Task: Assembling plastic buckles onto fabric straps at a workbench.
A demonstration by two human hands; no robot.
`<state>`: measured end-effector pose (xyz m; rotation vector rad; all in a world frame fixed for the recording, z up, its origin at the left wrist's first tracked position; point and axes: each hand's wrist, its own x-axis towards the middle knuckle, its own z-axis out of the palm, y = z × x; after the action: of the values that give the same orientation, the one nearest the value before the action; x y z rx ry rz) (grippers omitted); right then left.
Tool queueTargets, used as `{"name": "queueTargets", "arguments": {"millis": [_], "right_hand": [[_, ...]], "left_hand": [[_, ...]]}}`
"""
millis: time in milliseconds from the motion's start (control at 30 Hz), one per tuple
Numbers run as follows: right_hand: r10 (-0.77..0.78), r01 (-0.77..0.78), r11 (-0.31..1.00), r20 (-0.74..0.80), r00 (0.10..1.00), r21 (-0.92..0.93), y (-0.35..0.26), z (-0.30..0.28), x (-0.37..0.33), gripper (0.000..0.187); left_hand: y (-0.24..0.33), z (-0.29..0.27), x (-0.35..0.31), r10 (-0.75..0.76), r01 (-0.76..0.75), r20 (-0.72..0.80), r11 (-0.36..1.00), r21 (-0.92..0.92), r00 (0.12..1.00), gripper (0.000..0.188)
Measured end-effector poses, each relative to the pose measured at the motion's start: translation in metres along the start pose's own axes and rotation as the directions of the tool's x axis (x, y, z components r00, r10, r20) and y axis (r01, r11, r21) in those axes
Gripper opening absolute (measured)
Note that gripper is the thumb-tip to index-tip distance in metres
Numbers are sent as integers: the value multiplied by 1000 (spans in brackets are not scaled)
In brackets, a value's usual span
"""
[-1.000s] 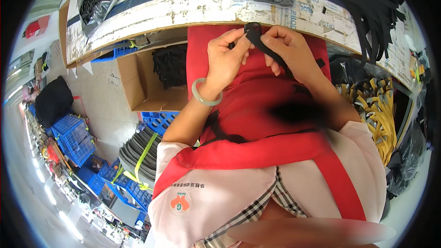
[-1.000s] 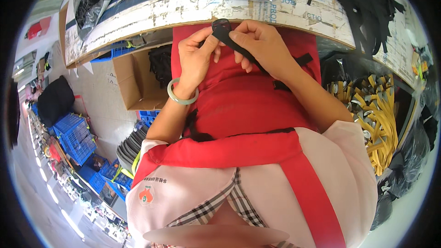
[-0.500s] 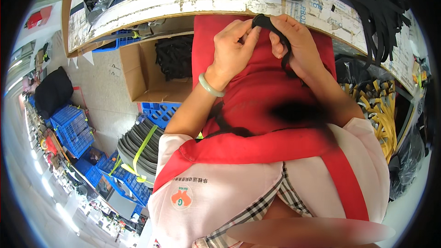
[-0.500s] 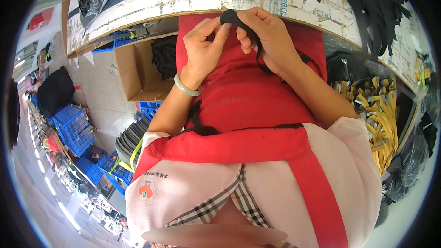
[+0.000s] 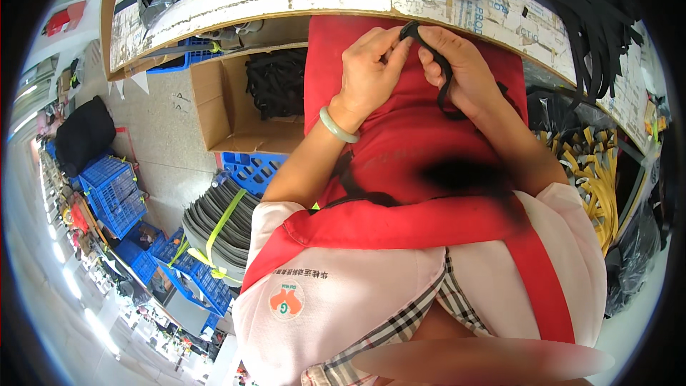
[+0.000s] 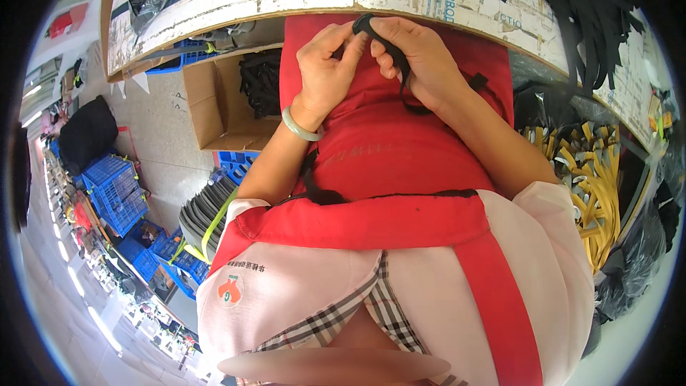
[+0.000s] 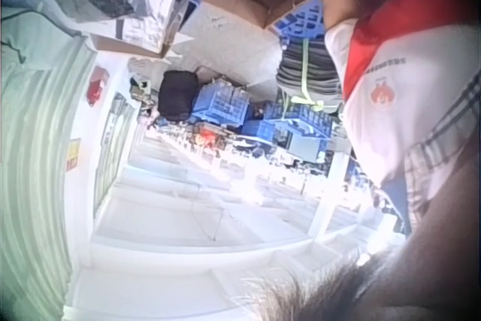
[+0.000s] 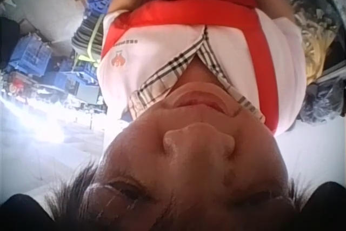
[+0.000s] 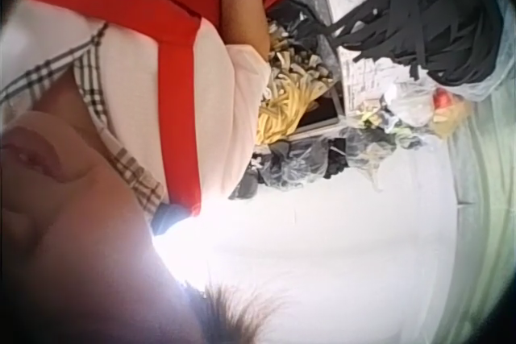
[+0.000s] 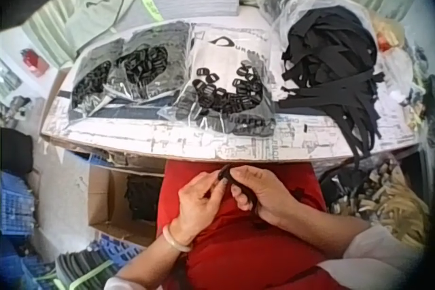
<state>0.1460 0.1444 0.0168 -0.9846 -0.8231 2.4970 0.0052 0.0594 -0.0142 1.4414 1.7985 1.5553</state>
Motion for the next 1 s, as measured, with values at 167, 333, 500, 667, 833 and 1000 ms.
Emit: {"name": "queueTargets", "arguments": {"millis": [167, 333, 500, 667, 833, 1000], "right_hand": [[-182, 171, 967, -40, 982, -189, 11, -4, 8, 18], [-304, 286, 919, -25, 952, -272, 13, -3, 9, 20], [-73, 77, 959, 27, 997, -273, -3, -3, 6, 19], [-561, 533, 491, 218, 799, -689, 18, -14, 15, 16], [-542, 535, 636, 171, 823, -556, 2, 16, -20, 17], [-283, 237, 727, 33, 959, -645, 1, -1, -10, 22]], "left_hand": [[-2, -1, -5, 33, -34, 31, 999, 25, 999, 13], [-8, -2, -7, 161, -168, 81, 982, 86, 984, 16], [-7, -13, -9, -382, 465, 268, 764, -447, 884, 14], [-8, -16, -7, -608, 720, 479, 237, -652, 634, 23], [2, -13, -9, -582, 603, 312, 413, -683, 751, 21], [1, -9, -12, -539, 529, 207, 556, -641, 817, 19]]}}
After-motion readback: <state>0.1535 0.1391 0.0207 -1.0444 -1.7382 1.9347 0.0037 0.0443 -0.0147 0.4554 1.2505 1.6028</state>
